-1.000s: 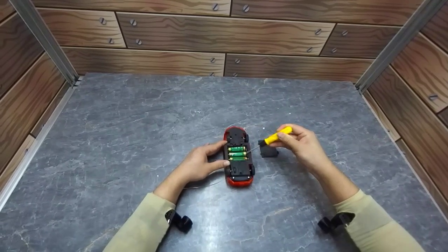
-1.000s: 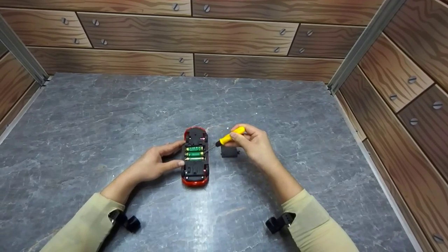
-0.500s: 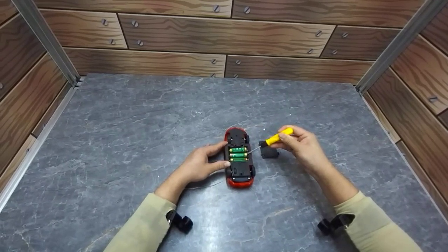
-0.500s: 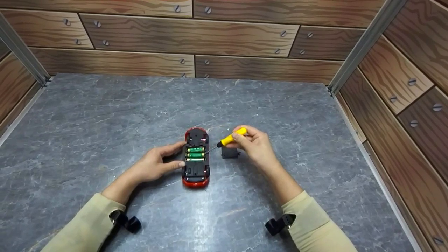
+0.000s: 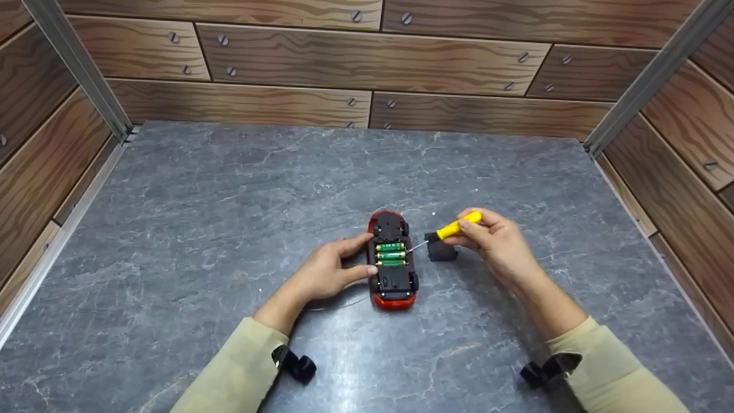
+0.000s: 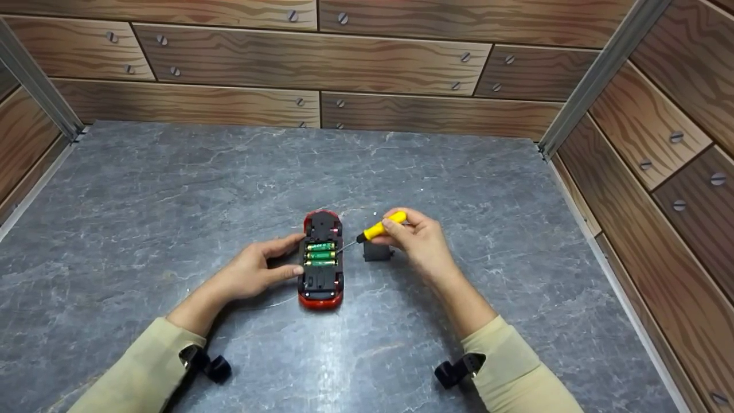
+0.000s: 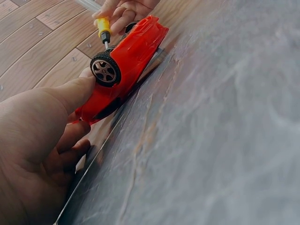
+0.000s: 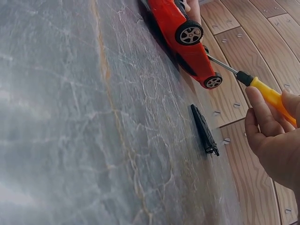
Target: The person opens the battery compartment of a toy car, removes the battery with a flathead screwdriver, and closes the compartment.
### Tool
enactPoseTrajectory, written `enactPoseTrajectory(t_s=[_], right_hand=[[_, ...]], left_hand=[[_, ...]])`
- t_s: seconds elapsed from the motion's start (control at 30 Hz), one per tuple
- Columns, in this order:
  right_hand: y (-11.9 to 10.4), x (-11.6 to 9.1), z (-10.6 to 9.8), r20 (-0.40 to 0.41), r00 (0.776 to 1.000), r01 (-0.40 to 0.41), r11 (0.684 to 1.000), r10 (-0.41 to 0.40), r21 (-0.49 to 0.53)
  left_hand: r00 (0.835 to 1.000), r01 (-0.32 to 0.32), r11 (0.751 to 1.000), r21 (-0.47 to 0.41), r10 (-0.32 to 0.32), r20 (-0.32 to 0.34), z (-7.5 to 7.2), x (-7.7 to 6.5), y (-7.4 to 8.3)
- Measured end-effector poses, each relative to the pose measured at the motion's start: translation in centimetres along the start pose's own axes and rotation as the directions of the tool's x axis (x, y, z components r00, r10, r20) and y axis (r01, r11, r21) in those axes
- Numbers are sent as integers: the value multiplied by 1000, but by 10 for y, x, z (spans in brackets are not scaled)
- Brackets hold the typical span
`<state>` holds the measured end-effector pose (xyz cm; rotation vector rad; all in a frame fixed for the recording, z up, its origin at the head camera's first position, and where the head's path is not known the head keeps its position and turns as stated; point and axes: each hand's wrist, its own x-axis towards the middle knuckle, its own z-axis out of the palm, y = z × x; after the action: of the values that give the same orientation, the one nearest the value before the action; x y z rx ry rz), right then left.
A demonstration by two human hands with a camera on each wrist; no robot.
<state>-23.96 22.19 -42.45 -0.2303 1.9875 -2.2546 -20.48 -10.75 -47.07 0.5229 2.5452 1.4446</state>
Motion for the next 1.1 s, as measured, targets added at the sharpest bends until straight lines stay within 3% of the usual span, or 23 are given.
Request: enactPoseTrajectory(t_s=[0.43,1.1], right_hand=[[0,0,-1,-16,1000,-10,1000,10,7],[-1,-2,1,-21,1000,-1,1000,2,3]], left_hand=[[1000,8,1000,-7,-8,2,-1,-1,1],[1000,-32,999,-34,32,-1,0,1,-1]])
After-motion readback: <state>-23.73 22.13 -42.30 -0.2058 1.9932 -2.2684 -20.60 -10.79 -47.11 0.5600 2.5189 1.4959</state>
